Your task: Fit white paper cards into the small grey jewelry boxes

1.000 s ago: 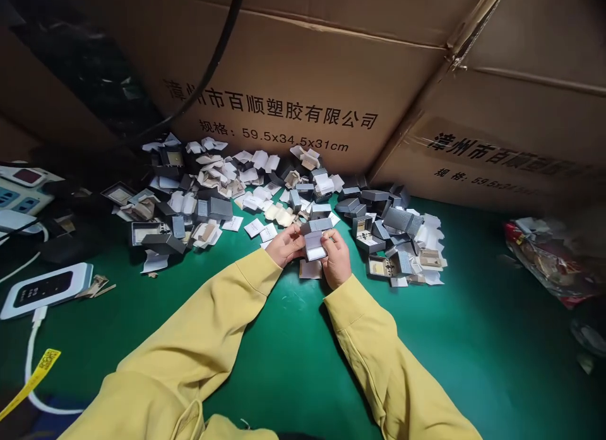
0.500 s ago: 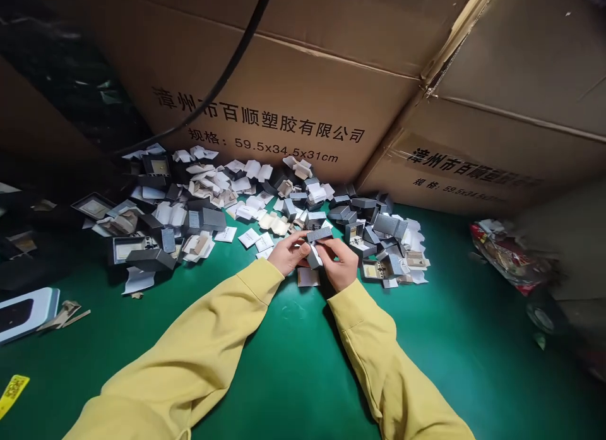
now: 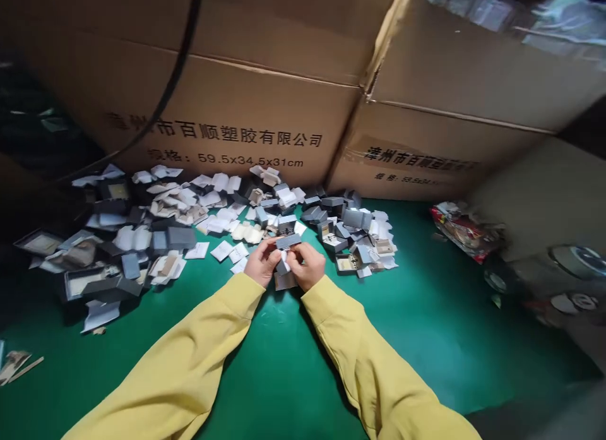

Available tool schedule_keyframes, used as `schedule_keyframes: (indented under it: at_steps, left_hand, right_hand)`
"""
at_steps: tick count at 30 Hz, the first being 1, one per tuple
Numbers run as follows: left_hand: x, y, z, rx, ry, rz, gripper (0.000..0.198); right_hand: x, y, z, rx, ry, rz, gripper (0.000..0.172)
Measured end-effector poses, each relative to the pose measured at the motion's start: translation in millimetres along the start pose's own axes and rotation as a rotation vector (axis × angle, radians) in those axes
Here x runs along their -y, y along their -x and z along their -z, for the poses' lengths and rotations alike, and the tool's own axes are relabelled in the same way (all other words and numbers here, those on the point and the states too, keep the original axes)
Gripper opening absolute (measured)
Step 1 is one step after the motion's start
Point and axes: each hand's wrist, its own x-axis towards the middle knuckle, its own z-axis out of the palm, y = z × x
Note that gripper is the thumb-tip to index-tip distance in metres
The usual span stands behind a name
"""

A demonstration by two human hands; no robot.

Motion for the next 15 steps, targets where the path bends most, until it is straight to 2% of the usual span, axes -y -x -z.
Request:
schedule_keyframes:
  at_steps: [6,9,15]
  left_hand:
    - [2,4,-1.3,-0.215,-0.298,-0.143,0.052]
    - [-1,7,-3.2,-0.323,-0.460,-0.239,0.053]
    - [-13,7,-7.2,-0.217,-0.530,-0.442,0.056]
  right_hand:
    - [4,-2,-5,-0.059,-0.244,-0.147,0.011]
    - [2,-2,-4,0.017,-0.482,-0.207,0.012]
    - [-4,-9,3,0.156,-0.891,-0.322,0.037]
